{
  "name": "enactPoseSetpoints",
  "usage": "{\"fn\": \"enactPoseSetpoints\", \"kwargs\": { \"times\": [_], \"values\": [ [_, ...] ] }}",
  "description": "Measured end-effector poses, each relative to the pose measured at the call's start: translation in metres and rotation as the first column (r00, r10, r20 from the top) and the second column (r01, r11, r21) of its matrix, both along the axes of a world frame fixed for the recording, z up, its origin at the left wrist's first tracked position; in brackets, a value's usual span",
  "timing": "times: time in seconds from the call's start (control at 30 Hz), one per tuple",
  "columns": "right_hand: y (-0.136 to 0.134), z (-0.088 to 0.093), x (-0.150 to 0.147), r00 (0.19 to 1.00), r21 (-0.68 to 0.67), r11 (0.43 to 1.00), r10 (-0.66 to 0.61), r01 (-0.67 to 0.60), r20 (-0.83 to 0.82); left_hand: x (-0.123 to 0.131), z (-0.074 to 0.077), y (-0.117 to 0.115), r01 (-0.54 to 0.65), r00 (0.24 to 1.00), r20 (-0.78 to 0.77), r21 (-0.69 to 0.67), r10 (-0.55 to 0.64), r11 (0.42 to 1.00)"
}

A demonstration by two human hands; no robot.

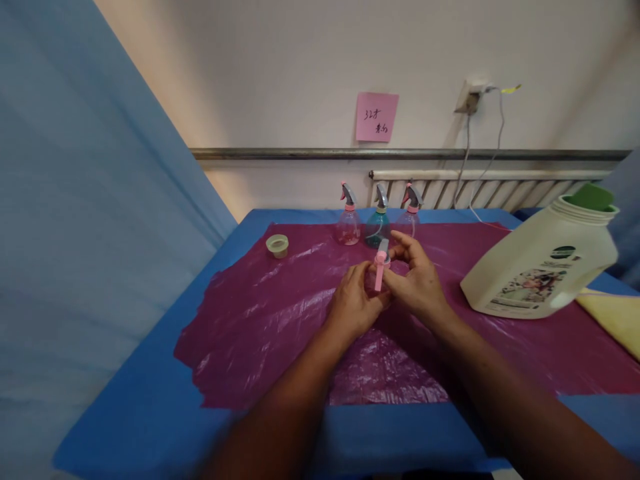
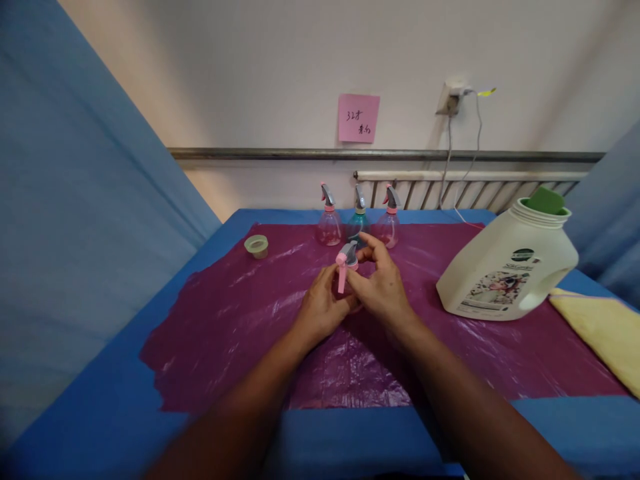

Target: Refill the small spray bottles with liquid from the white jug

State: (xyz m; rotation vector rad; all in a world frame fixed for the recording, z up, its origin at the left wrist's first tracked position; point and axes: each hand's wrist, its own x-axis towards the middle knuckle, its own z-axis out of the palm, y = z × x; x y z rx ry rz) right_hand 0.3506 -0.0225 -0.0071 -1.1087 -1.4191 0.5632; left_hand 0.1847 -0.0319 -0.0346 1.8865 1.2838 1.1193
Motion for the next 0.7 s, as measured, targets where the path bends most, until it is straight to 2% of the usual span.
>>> {"fn": "enactPoseSetpoints", "kwargs": {
  "times": [0.07, 0.17, 0.27, 0.53, 0.6, 0.7],
  "values": [
    [0.0, -0.001, 0.001, 1.0, -0.009, 1.0, 0.016, -0.016, -0.019, 0.0, 0.001, -0.001, 0.003, 1.0, -0.007, 0.014, -0.002, 1.0],
    [-0.002, -0.002, 0.002, 0.991, -0.008, 0.994, 0.105, -0.106, -0.085, 0.001, 0.002, -0.002, -0.006, 1.0, -0.029, 0.018, 0.006, 1.0],
    [-0.004, 0.007, 0.004, 0.979, 0.047, 0.991, 0.133, -0.127, -0.157, 0.002, 0.002, -0.002, -0.031, 0.998, -0.055, -0.013, 0.03, 0.999],
    [-0.008, 0.063, 0.012, 0.986, 0.232, 0.966, 0.139, -0.115, -0.092, 0.003, -0.001, -0.001, -0.023, 0.999, -0.037, -0.024, 0.022, 0.999],
    [-0.01, 0.078, 0.014, 0.99, 0.232, 0.963, 0.143, -0.138, -0.005, 0.003, -0.002, 0.0, -0.026, 0.999, -0.037, -0.039, 0.024, 0.999],
    [-0.015, 0.099, 0.014, 0.951, 0.172, 0.95, 0.222, -0.26, 0.213, 0.004, -0.004, 0.001, -0.022, 1.0, 0.003, -0.054, 0.022, 0.998]
  ]
}}
